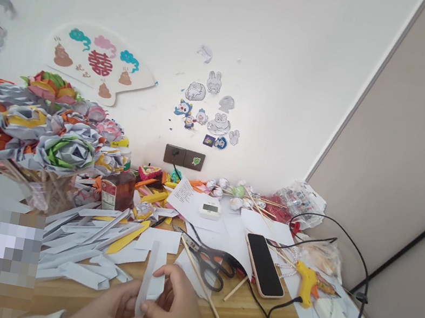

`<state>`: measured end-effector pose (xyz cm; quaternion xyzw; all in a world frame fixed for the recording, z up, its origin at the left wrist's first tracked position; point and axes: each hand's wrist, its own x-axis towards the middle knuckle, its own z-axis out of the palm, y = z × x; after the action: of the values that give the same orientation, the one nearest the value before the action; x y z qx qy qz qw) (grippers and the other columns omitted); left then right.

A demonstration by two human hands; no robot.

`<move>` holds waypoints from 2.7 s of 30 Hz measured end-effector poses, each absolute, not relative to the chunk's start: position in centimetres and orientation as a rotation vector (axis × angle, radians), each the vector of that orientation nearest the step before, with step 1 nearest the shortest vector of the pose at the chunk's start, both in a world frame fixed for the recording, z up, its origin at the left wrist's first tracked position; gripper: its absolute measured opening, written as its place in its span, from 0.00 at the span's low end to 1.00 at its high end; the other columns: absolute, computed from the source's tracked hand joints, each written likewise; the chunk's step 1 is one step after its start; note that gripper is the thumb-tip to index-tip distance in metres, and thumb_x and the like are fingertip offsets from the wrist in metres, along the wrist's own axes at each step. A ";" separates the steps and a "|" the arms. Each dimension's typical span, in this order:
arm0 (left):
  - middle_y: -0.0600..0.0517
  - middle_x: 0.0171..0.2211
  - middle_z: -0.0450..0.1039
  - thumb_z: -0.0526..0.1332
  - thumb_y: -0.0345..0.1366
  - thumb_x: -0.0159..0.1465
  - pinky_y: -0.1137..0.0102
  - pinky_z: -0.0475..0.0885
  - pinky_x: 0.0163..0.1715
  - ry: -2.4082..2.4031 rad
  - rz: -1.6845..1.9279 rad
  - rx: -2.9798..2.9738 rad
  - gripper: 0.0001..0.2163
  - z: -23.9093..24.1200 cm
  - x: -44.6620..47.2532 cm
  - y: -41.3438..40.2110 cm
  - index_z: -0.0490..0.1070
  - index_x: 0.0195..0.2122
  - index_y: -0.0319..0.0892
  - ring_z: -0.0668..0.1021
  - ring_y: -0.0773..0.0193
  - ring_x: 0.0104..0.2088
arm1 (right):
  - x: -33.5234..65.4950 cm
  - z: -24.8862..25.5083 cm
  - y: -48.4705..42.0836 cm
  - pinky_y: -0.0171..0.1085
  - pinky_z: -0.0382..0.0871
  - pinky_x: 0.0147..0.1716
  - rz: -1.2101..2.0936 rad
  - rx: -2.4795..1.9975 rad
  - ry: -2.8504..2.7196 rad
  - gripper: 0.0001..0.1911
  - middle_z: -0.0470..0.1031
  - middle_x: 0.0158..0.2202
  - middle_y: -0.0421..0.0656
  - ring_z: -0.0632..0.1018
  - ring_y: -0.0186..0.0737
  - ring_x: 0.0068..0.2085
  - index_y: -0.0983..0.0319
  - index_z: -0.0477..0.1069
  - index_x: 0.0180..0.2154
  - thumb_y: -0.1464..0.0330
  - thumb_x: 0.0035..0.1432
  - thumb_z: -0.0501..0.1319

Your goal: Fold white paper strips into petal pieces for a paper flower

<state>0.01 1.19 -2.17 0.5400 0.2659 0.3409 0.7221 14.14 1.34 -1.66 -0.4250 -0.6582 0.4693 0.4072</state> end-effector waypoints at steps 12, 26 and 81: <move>0.52 0.15 0.72 0.54 0.52 0.50 0.79 0.57 0.11 0.757 0.738 1.230 0.20 -1.9 -0.3 1.6 0.61 0.29 0.37 0.71 0.71 0.12 | 14.4 -0.1 1.2 0.31 0.60 0.28 0.952 -0.924 -1.893 0.08 0.64 0.30 0.40 0.66 0.33 0.30 0.61 0.68 0.31 0.64 0.50 0.57; 0.50 0.21 0.74 0.60 0.47 0.48 0.79 0.59 0.15 0.575 0.542 1.237 0.17 -1.7 -1.6 2.2 0.64 0.29 0.36 0.73 0.72 0.16 | 15.2 0.4 1.6 0.30 0.60 0.27 0.982 -1.035 -1.926 0.05 0.66 0.27 0.39 0.68 0.33 0.29 0.63 0.71 0.28 0.68 0.48 0.59; 0.53 0.21 0.73 0.62 0.42 0.48 0.78 0.64 0.14 0.701 0.660 1.216 0.15 -2.4 -1.0 2.6 0.58 0.28 0.39 0.73 0.70 0.16 | 15.2 0.0 1.3 0.31 0.62 0.27 1.320 -1.151 -1.771 0.14 0.66 0.22 0.34 0.73 0.34 0.27 0.59 0.61 0.37 0.77 0.46 0.52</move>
<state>-1.03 2.62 -2.35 0.5490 0.3163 0.2979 0.7140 15.18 1.29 0.03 -0.4378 -0.6738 0.5021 0.3198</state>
